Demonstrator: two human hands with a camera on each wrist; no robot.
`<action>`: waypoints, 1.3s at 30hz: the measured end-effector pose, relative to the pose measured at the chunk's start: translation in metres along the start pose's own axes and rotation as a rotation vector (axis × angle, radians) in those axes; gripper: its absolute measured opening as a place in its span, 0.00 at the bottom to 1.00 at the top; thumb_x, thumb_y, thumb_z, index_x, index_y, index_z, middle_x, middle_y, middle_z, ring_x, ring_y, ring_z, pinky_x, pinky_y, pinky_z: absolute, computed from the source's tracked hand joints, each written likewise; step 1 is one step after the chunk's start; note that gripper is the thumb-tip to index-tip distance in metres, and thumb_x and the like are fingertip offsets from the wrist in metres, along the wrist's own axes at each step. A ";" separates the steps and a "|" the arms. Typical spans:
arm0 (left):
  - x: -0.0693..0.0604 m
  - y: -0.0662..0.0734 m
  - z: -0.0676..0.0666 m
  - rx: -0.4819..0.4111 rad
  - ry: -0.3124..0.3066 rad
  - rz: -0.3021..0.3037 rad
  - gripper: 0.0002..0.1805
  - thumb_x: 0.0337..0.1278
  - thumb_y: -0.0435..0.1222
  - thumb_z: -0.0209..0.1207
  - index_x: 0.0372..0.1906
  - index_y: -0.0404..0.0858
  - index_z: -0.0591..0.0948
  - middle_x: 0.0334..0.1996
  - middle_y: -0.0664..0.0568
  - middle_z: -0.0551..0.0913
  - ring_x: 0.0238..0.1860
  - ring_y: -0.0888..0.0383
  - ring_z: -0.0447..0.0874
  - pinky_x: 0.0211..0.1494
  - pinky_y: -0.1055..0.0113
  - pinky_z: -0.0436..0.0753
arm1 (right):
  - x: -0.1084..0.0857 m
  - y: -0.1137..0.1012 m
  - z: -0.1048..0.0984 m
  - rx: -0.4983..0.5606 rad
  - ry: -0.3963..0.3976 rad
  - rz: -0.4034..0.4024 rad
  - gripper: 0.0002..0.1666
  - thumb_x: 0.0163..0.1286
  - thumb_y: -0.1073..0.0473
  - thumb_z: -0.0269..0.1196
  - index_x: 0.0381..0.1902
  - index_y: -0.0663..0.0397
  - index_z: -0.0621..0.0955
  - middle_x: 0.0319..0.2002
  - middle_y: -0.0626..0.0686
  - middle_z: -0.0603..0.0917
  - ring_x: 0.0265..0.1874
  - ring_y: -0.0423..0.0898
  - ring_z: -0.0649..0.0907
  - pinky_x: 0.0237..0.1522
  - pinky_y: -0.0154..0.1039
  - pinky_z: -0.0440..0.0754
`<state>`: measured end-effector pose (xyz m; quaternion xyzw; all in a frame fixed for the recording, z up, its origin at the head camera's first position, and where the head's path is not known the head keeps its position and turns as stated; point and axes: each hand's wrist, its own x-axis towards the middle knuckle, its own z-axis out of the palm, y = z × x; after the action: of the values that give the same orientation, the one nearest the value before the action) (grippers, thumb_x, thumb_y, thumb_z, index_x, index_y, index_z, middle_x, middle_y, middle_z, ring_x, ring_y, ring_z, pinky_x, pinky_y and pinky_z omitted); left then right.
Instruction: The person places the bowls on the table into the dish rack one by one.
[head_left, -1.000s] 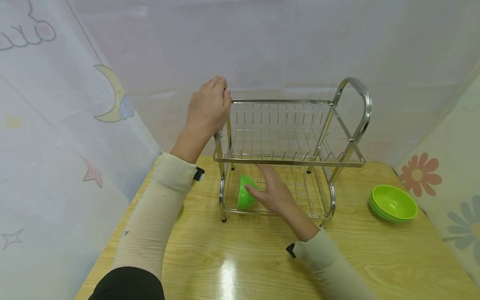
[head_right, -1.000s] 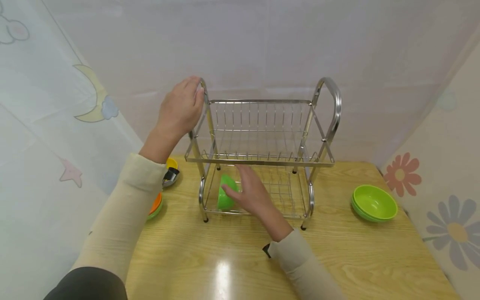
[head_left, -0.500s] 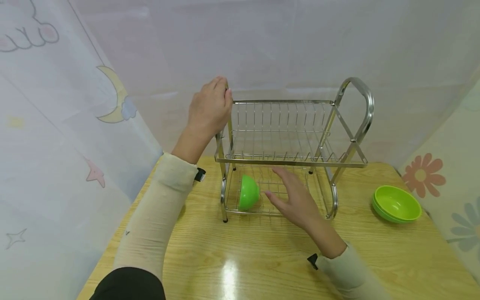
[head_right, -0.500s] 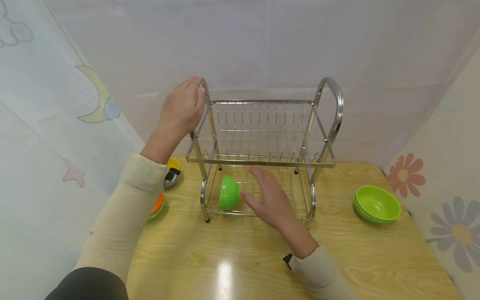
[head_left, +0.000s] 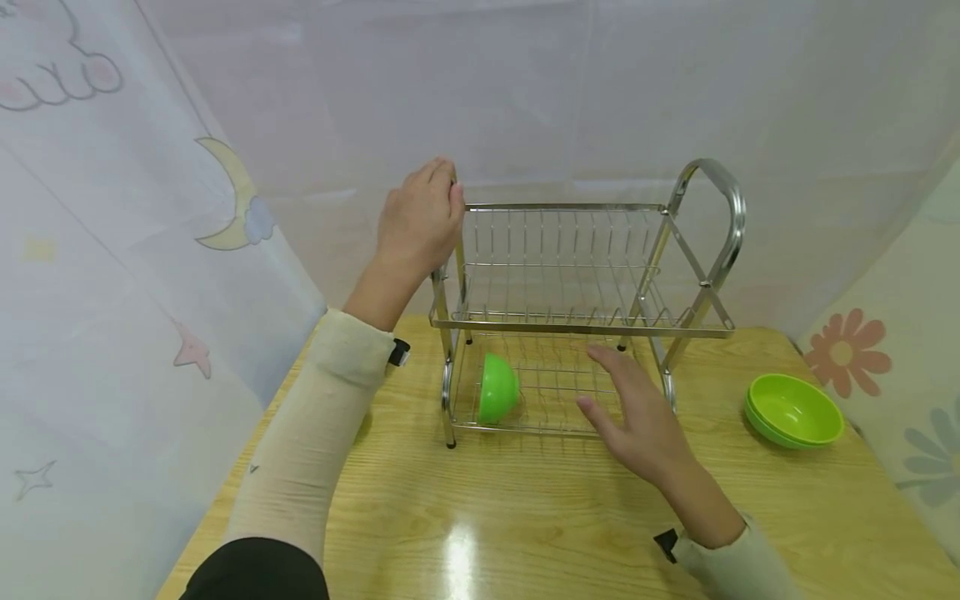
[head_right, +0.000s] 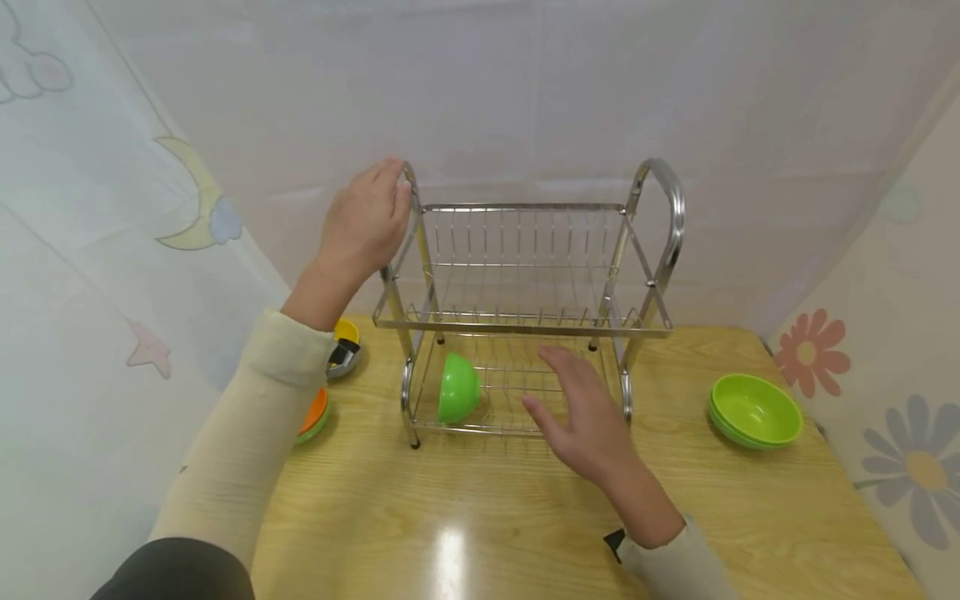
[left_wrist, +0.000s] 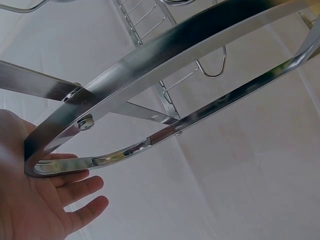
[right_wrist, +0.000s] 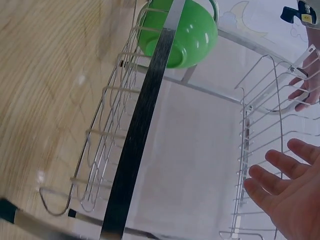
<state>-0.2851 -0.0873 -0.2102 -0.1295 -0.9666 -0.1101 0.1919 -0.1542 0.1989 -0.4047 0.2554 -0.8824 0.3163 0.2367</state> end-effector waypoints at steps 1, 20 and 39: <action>0.000 0.000 0.000 0.000 -0.002 -0.001 0.31 0.82 0.48 0.28 0.79 0.37 0.60 0.79 0.48 0.60 0.78 0.49 0.59 0.75 0.47 0.66 | -0.002 0.001 -0.002 -0.008 0.006 -0.001 0.39 0.69 0.57 0.67 0.75 0.53 0.67 0.70 0.59 0.72 0.69 0.60 0.71 0.63 0.63 0.70; 0.000 -0.001 0.002 -0.004 0.004 0.003 0.31 0.82 0.48 0.29 0.78 0.37 0.61 0.79 0.49 0.59 0.78 0.50 0.58 0.75 0.47 0.66 | -0.037 0.032 -0.050 -0.004 0.141 0.000 0.35 0.67 0.66 0.65 0.72 0.61 0.71 0.67 0.65 0.75 0.71 0.38 0.67 0.69 0.22 0.57; 0.000 0.001 0.001 0.011 -0.007 -0.004 0.32 0.82 0.48 0.27 0.79 0.38 0.58 0.79 0.49 0.58 0.78 0.50 0.57 0.75 0.48 0.66 | -0.061 0.073 -0.090 -0.064 0.194 0.176 0.33 0.73 0.63 0.61 0.74 0.53 0.69 0.68 0.64 0.74 0.65 0.19 0.62 0.64 0.16 0.53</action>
<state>-0.2851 -0.0863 -0.2110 -0.1268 -0.9681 -0.1048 0.1890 -0.1286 0.3274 -0.4097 0.1377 -0.8840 0.3307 0.3004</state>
